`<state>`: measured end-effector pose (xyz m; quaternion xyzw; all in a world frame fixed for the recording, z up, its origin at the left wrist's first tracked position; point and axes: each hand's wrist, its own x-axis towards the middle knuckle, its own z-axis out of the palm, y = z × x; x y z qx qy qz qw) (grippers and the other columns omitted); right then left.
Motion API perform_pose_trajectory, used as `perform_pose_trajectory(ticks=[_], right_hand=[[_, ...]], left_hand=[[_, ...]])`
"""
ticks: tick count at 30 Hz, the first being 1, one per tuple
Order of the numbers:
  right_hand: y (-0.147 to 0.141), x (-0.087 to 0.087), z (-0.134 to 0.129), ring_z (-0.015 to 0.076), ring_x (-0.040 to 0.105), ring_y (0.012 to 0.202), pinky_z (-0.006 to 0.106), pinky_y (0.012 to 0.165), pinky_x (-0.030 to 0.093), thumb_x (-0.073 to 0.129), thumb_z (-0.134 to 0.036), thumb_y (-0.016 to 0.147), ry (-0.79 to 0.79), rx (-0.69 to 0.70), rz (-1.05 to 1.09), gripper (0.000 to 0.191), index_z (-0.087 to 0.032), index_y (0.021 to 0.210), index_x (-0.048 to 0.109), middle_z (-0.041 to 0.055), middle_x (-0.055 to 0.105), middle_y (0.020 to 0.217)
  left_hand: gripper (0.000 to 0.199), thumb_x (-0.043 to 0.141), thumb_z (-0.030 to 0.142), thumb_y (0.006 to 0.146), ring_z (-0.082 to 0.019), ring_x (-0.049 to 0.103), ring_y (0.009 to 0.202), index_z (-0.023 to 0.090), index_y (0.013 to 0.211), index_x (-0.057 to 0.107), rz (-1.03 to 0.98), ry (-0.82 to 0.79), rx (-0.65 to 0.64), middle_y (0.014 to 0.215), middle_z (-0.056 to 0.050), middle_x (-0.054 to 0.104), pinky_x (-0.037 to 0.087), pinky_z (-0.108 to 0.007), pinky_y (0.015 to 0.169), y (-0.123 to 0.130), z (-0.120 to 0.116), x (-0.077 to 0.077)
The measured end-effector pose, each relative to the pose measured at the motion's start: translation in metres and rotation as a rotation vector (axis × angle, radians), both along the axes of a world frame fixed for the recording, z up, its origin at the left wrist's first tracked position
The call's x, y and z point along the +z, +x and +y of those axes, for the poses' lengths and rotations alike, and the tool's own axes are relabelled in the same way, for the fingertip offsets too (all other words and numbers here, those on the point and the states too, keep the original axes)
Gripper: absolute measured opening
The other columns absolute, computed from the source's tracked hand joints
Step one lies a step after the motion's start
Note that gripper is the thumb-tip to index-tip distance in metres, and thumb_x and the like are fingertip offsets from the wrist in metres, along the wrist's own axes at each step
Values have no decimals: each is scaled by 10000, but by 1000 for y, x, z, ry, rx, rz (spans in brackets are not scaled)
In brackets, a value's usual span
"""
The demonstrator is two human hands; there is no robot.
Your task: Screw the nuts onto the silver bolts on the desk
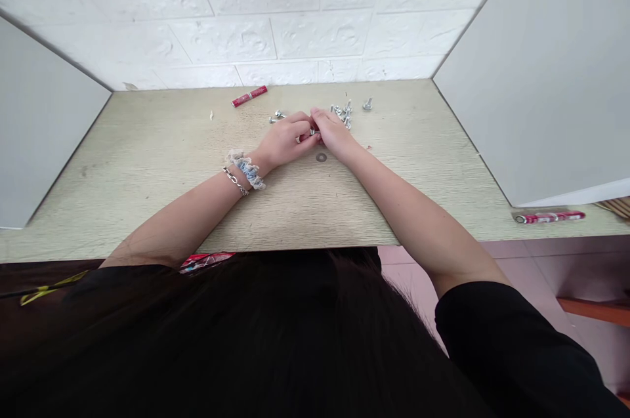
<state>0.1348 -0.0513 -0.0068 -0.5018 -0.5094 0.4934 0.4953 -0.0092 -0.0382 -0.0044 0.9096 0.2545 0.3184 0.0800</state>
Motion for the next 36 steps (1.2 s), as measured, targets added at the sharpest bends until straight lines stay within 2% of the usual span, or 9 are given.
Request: perform_pose_trajectory(ticks=[8, 14, 21, 29, 33, 36], right_hand=[[0, 1, -1, 83, 404, 539, 222, 476, 346, 500, -699, 812, 30, 6, -49, 523, -204, 660, 421, -28, 383, 594], [-4, 11, -11, 104, 465, 649, 240, 621, 430, 515, -628, 849, 116, 0, -133, 488, -197, 635, 431, -15, 434, 629], [-3, 9, -9, 121, 501, 738, 248, 718, 439, 556, -541, 862, 124, -2, -169, 413, -195, 655, 470, -11, 477, 680], [-3, 9, -9, 113, 498, 722, 243, 716, 433, 557, -507, 873, 122, -16, -180, 398, -188, 646, 485, -13, 486, 676], [-4, 9, -9, 106, 501, 693, 237, 672, 443, 569, -555, 848, 118, -5, -146, 429, -190, 645, 469, -15, 482, 661], [-4, 4, -5, 98, 498, 618, 233, 585, 443, 532, -640, 830, 53, 3, -61, 466, -200, 688, 479, -20, 475, 634]], left_hand=[[285, 506, 271, 901, -137, 540, 726, 172, 636, 472, 7, -12, -2, 850, -55, 587, 452, -303, 688, 0, 0, 1], [265, 513, 256, 895, -143, 560, 751, 168, 645, 498, 11, -5, -10, 877, -66, 609, 453, -295, 684, 0, -1, 1], [227, 526, 231, 874, -146, 583, 763, 151, 666, 571, 42, -27, -37, 918, -81, 640, 455, -286, 666, 2, 3, -4], [234, 520, 232, 874, -149, 590, 769, 144, 672, 600, 49, -31, -29, 933, -87, 651, 452, -287, 673, 2, 2, -4], [230, 518, 229, 874, -151, 580, 746, 153, 670, 593, 32, -2, 1, 880, -77, 648, 446, -298, 680, 3, 3, -4], [255, 508, 267, 897, -157, 575, 753, 164, 675, 578, 2, 27, 60, 858, -72, 646, 447, -319, 719, 2, 6, -4]])
